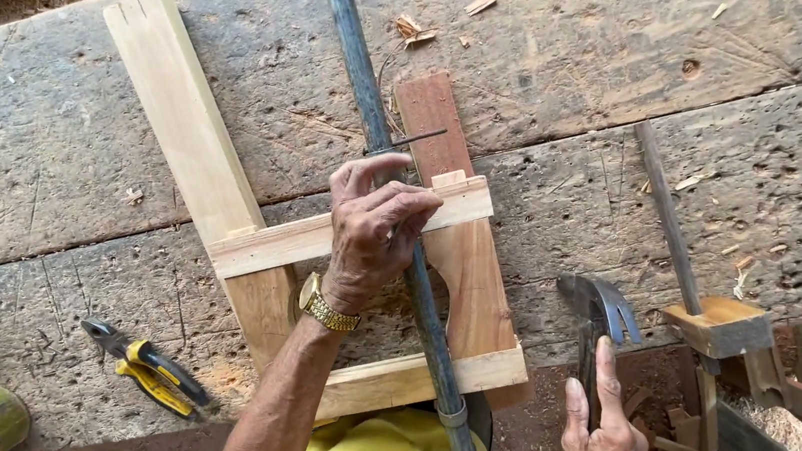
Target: The person assembles a wooden chair frame on a workbench. They use pliers to handle nails, position a cross rail on the chair backrest, hammer nails into the joint, tighten a bar clamp across the frame, and reposition the chair to hammer additional nails.
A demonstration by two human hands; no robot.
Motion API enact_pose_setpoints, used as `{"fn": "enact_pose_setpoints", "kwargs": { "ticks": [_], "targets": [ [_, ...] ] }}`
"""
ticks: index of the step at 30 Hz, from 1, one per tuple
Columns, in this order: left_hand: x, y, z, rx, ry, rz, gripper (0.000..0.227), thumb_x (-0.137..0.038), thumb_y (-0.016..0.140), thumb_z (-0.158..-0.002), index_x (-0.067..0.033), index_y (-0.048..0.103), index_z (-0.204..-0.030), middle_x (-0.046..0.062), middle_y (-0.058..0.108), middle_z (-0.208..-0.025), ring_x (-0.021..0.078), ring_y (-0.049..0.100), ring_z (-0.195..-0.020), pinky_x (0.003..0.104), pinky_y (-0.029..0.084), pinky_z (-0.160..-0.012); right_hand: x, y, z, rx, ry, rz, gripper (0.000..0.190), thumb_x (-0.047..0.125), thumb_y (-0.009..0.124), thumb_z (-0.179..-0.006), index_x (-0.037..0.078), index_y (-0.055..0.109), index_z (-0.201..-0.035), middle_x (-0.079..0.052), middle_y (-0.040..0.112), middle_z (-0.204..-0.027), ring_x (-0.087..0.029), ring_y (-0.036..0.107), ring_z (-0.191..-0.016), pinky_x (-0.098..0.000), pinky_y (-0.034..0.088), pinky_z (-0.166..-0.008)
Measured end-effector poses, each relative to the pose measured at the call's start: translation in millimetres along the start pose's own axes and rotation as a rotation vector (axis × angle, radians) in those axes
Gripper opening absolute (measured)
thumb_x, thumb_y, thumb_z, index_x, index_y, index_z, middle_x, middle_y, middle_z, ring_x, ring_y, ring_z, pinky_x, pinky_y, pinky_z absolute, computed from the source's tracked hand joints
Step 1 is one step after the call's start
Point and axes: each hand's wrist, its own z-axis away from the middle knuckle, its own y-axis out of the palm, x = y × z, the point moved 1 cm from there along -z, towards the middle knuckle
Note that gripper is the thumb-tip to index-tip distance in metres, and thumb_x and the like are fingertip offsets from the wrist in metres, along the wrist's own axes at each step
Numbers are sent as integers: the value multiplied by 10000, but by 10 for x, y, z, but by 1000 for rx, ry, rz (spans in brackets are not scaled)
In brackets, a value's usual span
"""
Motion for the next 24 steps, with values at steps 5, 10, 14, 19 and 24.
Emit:
{"fn": "enact_pose_setpoints", "kwargs": {
  "ticks": [5, 10, 14, 19, 24],
  "targets": [
    [21, 115, 36, -19, -53, -32, 97, -117, 806, -840, -189, 757, -882, -84, 768, -853, 216, 570, -1287, 552, 293, -1139, -32, 22, 0, 2, 16, 21, 703, 114, 674, -891, 132, 454, -1558, -265, 709, -1194, -288, 678, -402, -408, 551, -375],
    [-15, 175, 54, -25, -121, 50, 120, -105, 799, -843, -165, 758, -940, -60, 775, -889, 248, 526, -1343, 533, 262, -1168, -110, 62, 6, -19, -22, 56, 672, 142, 673, -903, 123, 479, -1546, -224, 737, -1161, -256, 647, -381, -384, 532, -380],
    [69, 261, 173, -55, -201, 99, 193, -102, 844, -815, -165, 760, -976, 122, 577, -1414, 274, 519, -1307, 490, 316, -1164, -122, 53, 21, -9, 14, 42, 679, 131, 685, -913, 162, 484, -1561, -202, 767, -779, -207, 529, -327, -367, 439, -359],
    [63, 243, 136, -40, -182, 72, 209, -74, 853, -780, -140, 774, -962, 121, 610, -1385, 254, 535, -1305, 512, 274, -1182, -125, 120, 23, -58, -51, -41, 632, 138, 639, -927, 70, 480, -1534, -213, 767, -988, -210, 566, -376, -346, 467, -356],
    [60, 246, 117, -29, -160, 21, 164, -99, 826, -814, -162, 758, -948, 3, 735, -1131, 222, 515, -1336, 572, 243, -1183, -8, 178, 74, -127, -240, -165, 589, 122, 634, -935, -10, 474, -1486, -205, 747, -885, -145, 593, -405, -266, 522, -336]
  ]
}}
